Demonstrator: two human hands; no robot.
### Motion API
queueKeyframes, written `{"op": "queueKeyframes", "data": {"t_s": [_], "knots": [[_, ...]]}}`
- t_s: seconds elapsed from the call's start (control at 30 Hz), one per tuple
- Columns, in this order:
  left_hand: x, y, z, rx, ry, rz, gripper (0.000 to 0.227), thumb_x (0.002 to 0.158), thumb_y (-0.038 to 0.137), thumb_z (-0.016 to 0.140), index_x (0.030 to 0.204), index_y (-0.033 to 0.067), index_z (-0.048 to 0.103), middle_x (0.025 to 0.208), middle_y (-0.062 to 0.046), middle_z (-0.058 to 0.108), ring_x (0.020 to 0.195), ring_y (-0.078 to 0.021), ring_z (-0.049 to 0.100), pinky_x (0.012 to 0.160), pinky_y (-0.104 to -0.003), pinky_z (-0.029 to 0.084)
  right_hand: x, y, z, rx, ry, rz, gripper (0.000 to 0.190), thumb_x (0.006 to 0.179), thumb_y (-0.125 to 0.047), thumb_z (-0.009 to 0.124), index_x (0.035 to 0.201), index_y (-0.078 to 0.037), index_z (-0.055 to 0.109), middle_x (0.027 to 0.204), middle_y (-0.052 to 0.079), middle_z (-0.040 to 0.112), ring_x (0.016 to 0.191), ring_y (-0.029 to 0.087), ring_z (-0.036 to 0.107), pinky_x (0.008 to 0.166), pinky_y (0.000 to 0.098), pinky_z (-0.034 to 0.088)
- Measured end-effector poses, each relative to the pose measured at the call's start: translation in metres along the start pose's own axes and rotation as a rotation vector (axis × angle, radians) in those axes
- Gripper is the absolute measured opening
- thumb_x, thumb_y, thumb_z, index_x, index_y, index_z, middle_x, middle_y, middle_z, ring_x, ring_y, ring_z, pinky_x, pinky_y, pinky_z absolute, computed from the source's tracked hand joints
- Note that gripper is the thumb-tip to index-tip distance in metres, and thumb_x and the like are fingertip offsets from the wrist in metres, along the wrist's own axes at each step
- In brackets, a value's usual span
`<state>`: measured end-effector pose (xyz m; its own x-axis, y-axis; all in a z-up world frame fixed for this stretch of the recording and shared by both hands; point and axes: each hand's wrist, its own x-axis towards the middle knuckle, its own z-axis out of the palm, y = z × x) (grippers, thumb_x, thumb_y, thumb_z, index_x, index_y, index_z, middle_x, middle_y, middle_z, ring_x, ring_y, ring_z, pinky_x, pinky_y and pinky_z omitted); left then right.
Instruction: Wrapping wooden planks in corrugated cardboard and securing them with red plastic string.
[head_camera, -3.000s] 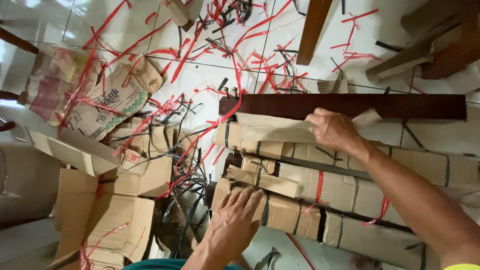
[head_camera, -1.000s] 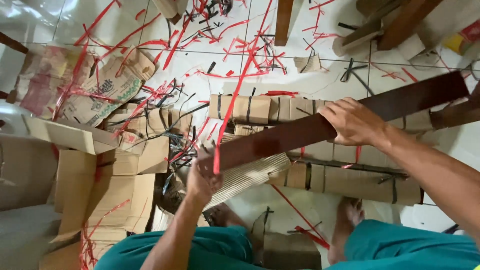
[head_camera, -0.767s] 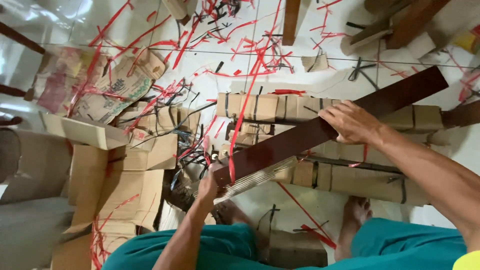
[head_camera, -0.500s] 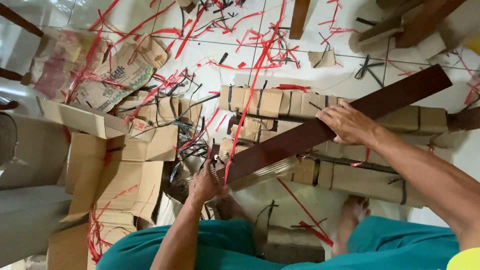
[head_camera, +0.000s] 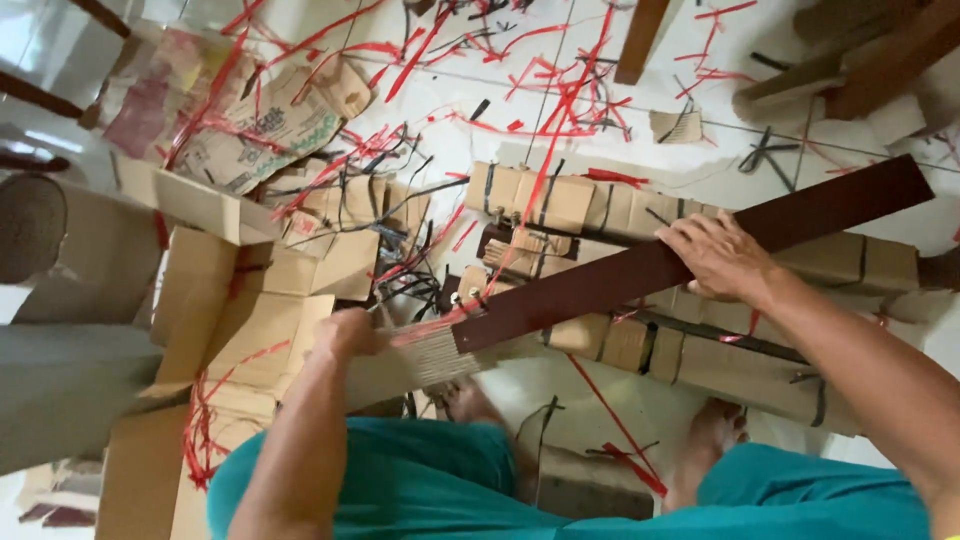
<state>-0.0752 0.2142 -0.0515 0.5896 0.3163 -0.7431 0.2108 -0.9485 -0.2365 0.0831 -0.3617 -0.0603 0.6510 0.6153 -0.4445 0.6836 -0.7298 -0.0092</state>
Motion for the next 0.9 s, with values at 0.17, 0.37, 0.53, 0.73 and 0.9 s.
{"op": "queueKeyframes", "data": {"t_s": [0.17,0.37,0.53,0.73,0.9], "knots": [[0.085,-0.073,0.027,0.425,-0.168,-0.249,0.050,0.092,0.053,0.056,0.134,0.0280,0.064,0.129,0.007,0.069,0.128,-0.0178,0.061,0.105,-0.050,0.047,0.003,-0.003,0.012,-0.037,0.013,0.096,0.104,0.078,-0.031,0.084,0.162,-0.025,0.024,0.151,0.009,0.049,0.148,0.038,0.042,0.124,0.0623,0.025],[0.010,-0.105,-0.038,-0.273,0.415,-0.528,0.032,0.084,0.031,0.069,0.105,0.0107,0.082,0.105,-0.013,0.079,0.104,-0.0327,0.074,0.083,-0.044,0.059,0.003,-0.001,0.021,-0.122,0.046,0.072,0.106,0.075,-0.034,0.085,0.160,-0.023,0.022,0.155,0.009,0.042,0.145,0.035,0.041,0.120,0.0601,0.029],[-0.017,-0.081,-0.055,-0.912,0.248,-0.472,0.091,0.093,0.046,0.074,0.158,0.0052,0.025,0.138,-0.023,0.059,0.113,-0.0320,0.066,0.095,-0.045,0.056,0.006,-0.002,0.022,-0.234,0.125,0.017,0.115,0.067,-0.038,0.089,0.159,-0.019,0.022,0.152,0.008,0.040,0.135,0.033,0.045,0.110,0.0580,0.038],[-0.025,-0.023,-0.059,-0.822,0.343,0.163,0.072,0.086,0.048,0.073,0.149,0.0203,0.048,0.129,-0.019,0.067,0.114,-0.0329,0.064,0.094,-0.047,0.048,0.022,0.007,0.042,-0.248,0.044,0.085,0.099,0.081,-0.018,0.063,0.166,-0.021,0.012,0.162,0.012,0.035,0.152,0.041,0.033,0.112,0.0628,0.034],[-0.140,0.039,-0.092,-0.995,0.601,0.589,0.059,0.088,0.026,0.067,0.144,0.0117,0.055,0.134,-0.014,0.069,0.111,-0.0282,0.070,0.091,-0.038,0.052,0.046,0.031,0.070,-0.282,-0.079,0.265,0.138,0.053,-0.062,0.100,0.161,-0.033,0.020,0.163,-0.002,0.041,0.159,0.026,0.035,0.120,0.0603,0.036]]}}
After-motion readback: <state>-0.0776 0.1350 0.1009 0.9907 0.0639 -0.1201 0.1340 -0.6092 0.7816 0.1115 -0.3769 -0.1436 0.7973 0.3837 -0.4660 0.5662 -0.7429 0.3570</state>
